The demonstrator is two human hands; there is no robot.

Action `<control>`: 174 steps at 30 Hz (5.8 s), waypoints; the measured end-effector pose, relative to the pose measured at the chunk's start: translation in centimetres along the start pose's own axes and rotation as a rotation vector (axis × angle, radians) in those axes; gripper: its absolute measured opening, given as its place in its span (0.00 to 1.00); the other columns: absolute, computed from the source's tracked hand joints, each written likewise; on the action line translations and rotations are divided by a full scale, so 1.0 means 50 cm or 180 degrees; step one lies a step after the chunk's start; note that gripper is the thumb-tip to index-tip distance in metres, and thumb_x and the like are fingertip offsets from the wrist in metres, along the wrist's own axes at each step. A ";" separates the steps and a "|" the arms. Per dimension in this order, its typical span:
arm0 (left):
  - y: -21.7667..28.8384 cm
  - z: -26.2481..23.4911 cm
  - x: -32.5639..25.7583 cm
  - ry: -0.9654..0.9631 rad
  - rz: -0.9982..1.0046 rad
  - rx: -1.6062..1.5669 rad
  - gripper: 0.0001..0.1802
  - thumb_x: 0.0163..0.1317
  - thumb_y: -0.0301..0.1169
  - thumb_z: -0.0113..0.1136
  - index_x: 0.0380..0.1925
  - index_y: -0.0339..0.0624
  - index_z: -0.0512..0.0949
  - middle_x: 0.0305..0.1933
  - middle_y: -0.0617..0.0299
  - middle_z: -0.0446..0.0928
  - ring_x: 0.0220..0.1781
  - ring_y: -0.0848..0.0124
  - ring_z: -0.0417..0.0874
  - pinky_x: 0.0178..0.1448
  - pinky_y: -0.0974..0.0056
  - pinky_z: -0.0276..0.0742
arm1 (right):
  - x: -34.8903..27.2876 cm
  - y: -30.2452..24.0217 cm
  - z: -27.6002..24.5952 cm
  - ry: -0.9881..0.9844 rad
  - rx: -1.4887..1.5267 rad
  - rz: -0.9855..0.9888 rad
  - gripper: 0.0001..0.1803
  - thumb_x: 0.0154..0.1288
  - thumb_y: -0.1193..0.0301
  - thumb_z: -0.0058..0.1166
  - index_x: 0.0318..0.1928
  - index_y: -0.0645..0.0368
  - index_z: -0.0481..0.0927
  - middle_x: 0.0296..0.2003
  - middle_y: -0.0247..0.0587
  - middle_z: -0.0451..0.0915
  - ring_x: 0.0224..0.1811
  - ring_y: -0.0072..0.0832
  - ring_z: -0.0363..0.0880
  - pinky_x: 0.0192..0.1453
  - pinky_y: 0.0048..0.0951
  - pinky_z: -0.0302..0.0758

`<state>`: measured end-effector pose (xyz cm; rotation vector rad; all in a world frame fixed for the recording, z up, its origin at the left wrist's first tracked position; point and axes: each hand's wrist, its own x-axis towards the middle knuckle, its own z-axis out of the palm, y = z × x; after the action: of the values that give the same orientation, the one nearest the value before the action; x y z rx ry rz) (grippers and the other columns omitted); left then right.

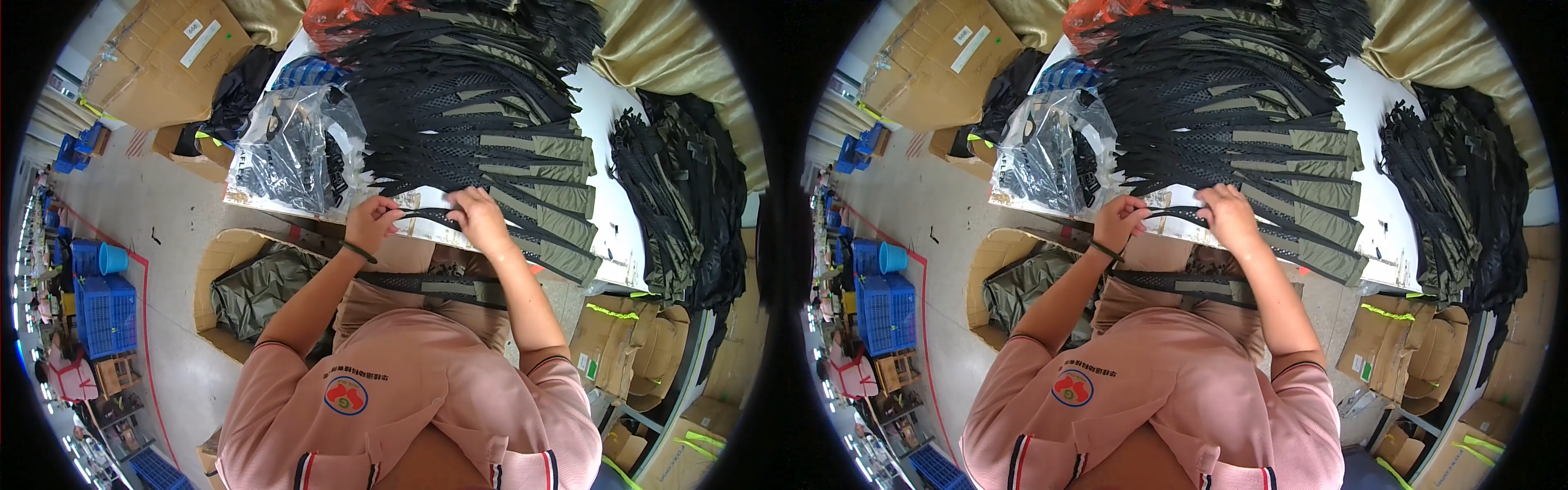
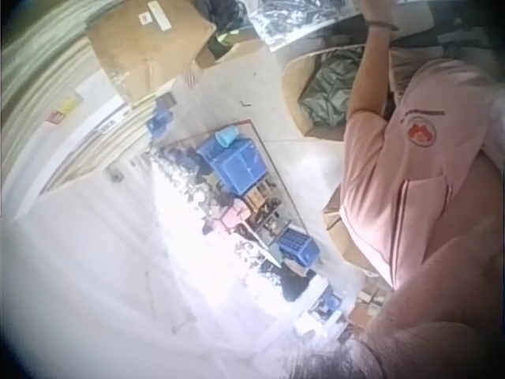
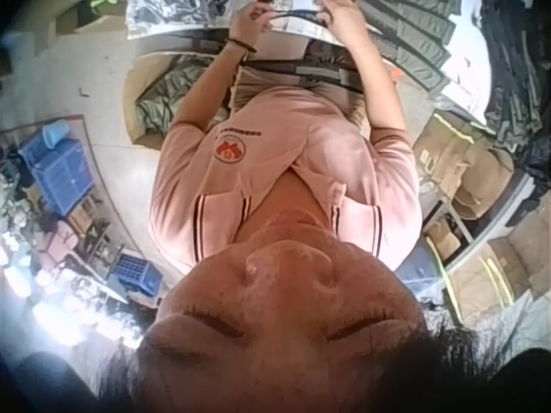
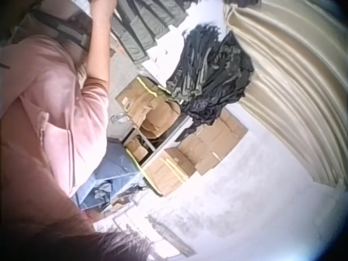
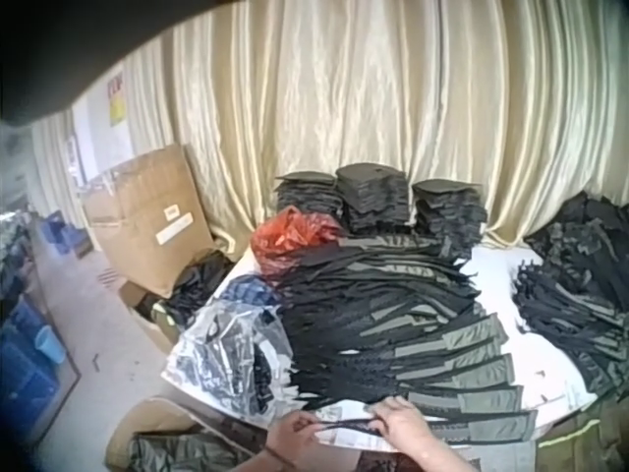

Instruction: Assembling plastic buckles and black mesh webbing straps at a workshop table.

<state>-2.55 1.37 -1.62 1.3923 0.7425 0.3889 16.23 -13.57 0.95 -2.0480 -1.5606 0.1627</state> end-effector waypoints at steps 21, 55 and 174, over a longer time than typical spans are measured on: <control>0.006 -0.015 0.005 -0.0491 0.0395 -0.0209 0.05 0.61 0.22 0.56 0.36 0.34 0.75 0.33 0.60 0.79 0.33 0.76 0.81 0.35 0.73 0.77 | 0.035 -0.091 0.089 -0.0133 0.2032 0.0261 0.07 0.59 0.73 0.56 0.37 0.62 0.79 0.30 0.44 0.79 0.32 0.36 0.78 0.38 0.30 0.73; 0.030 0.024 -0.023 -0.0236 0.1030 -0.0385 0.10 0.56 0.17 0.59 0.39 0.36 0.74 0.32 0.68 0.76 0.33 0.82 0.75 0.38 0.76 0.71 | 0.025 -0.111 0.019 -0.0873 0.4941 0.2117 0.04 0.57 0.74 0.58 0.32 0.63 0.79 0.26 0.33 0.77 0.27 0.18 0.73 0.31 0.19 0.67; 0.056 0.068 0.060 -0.1129 -0.0050 -0.2194 0.19 0.62 0.27 0.56 0.53 0.38 0.68 0.45 0.54 0.75 0.37 0.69 0.80 0.42 0.65 0.76 | -0.031 0.032 -0.094 0.0126 0.1211 0.0477 0.05 0.58 0.78 0.56 0.36 0.62 0.76 0.28 0.42 0.79 0.30 0.31 0.77 0.38 0.26 0.73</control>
<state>2.38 1.29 0.39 0.7694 0.2781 0.3296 19.08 -16.92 3.75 -1.8499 -1.2401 0.4374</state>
